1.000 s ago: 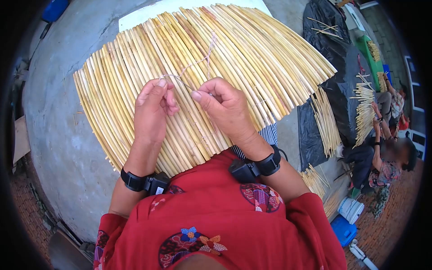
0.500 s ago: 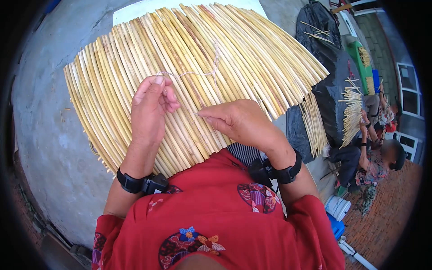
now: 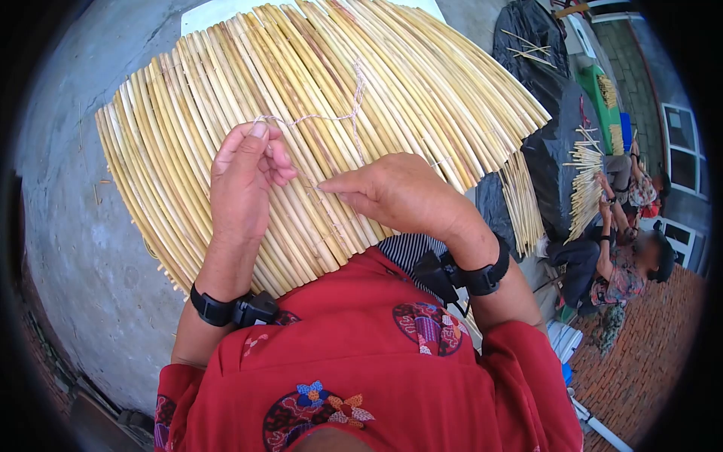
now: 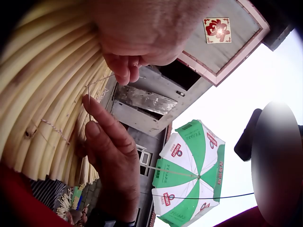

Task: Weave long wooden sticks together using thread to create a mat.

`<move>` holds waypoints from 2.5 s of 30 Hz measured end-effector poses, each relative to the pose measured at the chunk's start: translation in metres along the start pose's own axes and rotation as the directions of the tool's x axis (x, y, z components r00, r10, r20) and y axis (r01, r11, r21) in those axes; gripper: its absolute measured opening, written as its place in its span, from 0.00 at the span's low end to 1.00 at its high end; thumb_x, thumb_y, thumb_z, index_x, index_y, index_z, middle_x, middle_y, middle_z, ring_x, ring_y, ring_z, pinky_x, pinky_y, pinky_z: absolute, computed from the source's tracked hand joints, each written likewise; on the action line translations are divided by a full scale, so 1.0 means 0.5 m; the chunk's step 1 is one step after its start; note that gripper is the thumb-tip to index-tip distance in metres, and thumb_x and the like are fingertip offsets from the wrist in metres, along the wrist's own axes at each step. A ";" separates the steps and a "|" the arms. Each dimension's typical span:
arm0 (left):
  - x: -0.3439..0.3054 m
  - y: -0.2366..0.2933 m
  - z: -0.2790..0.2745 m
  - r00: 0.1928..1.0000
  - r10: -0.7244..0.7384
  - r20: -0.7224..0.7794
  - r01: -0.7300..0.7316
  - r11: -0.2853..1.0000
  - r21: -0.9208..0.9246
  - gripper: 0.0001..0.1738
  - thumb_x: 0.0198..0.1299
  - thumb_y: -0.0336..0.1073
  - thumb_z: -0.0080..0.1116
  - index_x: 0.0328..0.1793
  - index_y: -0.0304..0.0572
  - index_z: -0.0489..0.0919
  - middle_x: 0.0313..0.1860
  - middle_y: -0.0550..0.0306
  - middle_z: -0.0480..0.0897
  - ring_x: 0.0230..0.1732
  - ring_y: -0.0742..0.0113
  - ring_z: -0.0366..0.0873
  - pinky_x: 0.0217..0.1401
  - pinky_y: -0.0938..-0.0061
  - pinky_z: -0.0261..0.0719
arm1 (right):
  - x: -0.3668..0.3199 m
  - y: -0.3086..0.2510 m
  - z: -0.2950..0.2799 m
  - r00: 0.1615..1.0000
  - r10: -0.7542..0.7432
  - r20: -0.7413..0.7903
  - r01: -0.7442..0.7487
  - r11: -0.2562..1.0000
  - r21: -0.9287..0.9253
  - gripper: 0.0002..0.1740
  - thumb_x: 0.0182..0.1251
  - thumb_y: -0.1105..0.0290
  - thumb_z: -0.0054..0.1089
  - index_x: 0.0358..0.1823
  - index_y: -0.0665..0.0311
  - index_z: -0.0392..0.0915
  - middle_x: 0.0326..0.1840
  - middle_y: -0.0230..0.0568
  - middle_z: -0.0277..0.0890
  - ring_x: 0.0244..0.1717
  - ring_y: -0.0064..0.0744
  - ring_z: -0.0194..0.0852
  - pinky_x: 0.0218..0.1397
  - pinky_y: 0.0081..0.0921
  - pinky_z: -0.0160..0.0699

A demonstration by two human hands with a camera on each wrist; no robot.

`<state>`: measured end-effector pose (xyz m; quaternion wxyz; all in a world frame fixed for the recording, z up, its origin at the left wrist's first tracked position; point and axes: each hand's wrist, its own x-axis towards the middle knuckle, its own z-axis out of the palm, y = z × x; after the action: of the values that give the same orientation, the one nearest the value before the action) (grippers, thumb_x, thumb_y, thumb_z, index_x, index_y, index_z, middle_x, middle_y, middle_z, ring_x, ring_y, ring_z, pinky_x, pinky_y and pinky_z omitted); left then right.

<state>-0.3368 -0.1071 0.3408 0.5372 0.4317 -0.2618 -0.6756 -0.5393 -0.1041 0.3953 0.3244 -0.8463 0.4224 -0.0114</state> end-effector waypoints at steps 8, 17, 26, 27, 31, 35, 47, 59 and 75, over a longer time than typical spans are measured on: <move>0.000 0.001 -0.001 1.000 -0.004 0.006 0.004 1.000 -0.002 0.14 0.71 0.42 0.48 0.42 0.37 0.76 0.25 0.61 0.78 0.24 0.75 0.75 0.29 0.82 0.72 | 0.001 -0.008 -0.003 1.000 0.005 0.010 -0.005 1.000 -0.009 0.19 0.62 0.67 0.59 0.56 0.46 0.79 0.23 0.47 0.74 0.23 0.48 0.73 0.27 0.36 0.69; 0.001 0.002 -0.004 1.000 -0.010 0.020 0.010 1.000 -0.007 0.13 0.70 0.41 0.50 0.43 0.38 0.77 0.25 0.61 0.78 0.24 0.75 0.75 0.30 0.82 0.74 | 0.001 -0.006 0.005 1.000 0.022 0.022 -0.024 0.995 0.093 0.19 0.63 0.70 0.58 0.56 0.49 0.78 0.18 0.47 0.69 0.19 0.47 0.69 0.25 0.35 0.68; 0.001 -0.001 -0.004 1.000 -0.001 0.023 0.001 1.000 -0.012 0.13 0.70 0.41 0.50 0.43 0.37 0.76 0.25 0.61 0.78 0.24 0.75 0.75 0.30 0.82 0.74 | 0.002 -0.012 0.006 0.998 0.055 0.026 -0.058 0.991 0.121 0.19 0.63 0.71 0.57 0.56 0.50 0.78 0.17 0.48 0.67 0.17 0.42 0.68 0.24 0.33 0.67; 0.001 -0.002 -0.004 1.000 0.000 0.022 0.001 1.000 -0.011 0.13 0.70 0.41 0.50 0.43 0.37 0.76 0.25 0.61 0.78 0.24 0.75 0.75 0.30 0.82 0.74 | 0.002 -0.014 0.004 0.998 0.058 0.029 -0.061 0.992 0.114 0.19 0.63 0.71 0.57 0.56 0.50 0.78 0.17 0.48 0.67 0.17 0.42 0.68 0.24 0.33 0.67; 0.001 -0.002 -0.003 1.000 0.000 0.019 0.001 1.000 -0.009 0.13 0.70 0.41 0.50 0.43 0.37 0.76 0.25 0.61 0.78 0.24 0.75 0.75 0.30 0.82 0.74 | 0.003 -0.013 0.004 0.999 0.041 0.021 -0.043 0.994 0.096 0.19 0.63 0.71 0.57 0.56 0.50 0.79 0.17 0.47 0.67 0.17 0.41 0.68 0.25 0.32 0.67; 0.002 -0.003 -0.005 1.000 0.000 0.021 0.001 1.000 -0.016 0.13 0.70 0.40 0.50 0.43 0.37 0.76 0.26 0.61 0.78 0.24 0.75 0.74 0.30 0.82 0.74 | 0.011 -0.021 -0.005 0.998 0.048 0.029 -0.050 0.996 0.079 0.18 0.61 0.71 0.57 0.53 0.52 0.80 0.19 0.48 0.71 0.20 0.45 0.72 0.26 0.34 0.69; -0.001 0.002 0.000 1.000 0.010 0.017 -0.009 1.000 -0.026 0.12 0.70 0.40 0.49 0.41 0.39 0.76 0.25 0.62 0.78 0.25 0.77 0.73 0.30 0.82 0.72 | 0.106 -0.130 -0.073 0.975 -0.028 0.218 0.158 0.777 -0.610 0.07 0.58 0.71 0.56 0.26 0.62 0.81 0.22 0.47 0.78 0.28 0.46 0.81 0.27 0.38 0.76; 0.002 -0.006 -0.007 1.000 0.003 -0.006 -0.004 0.993 -0.120 0.12 0.70 0.39 0.48 0.41 0.39 0.77 0.26 0.63 0.78 0.27 0.79 0.72 0.32 0.83 0.71 | 0.139 -0.160 -0.047 0.921 -0.128 0.368 0.357 0.658 -0.664 0.06 0.58 0.71 0.55 0.29 0.62 0.80 0.25 0.39 0.80 0.28 0.37 0.82 0.27 0.33 0.79; -0.034 0.050 -0.008 0.974 0.191 0.122 -0.212 0.579 0.787 0.19 0.63 0.35 0.56 0.57 0.31 0.71 0.47 0.44 0.77 0.48 0.53 0.78 0.51 0.65 0.76 | 0.149 -0.169 -0.064 0.919 0.070 0.389 0.237 0.690 -0.684 0.09 0.55 0.73 0.57 0.34 0.63 0.85 0.33 0.43 0.84 0.37 0.41 0.84 0.40 0.34 0.81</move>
<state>-0.3200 -0.0976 0.3645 0.3589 0.5846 -0.5882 -0.4283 -0.4409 -0.1386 0.4485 0.0430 -0.9086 0.2810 0.3060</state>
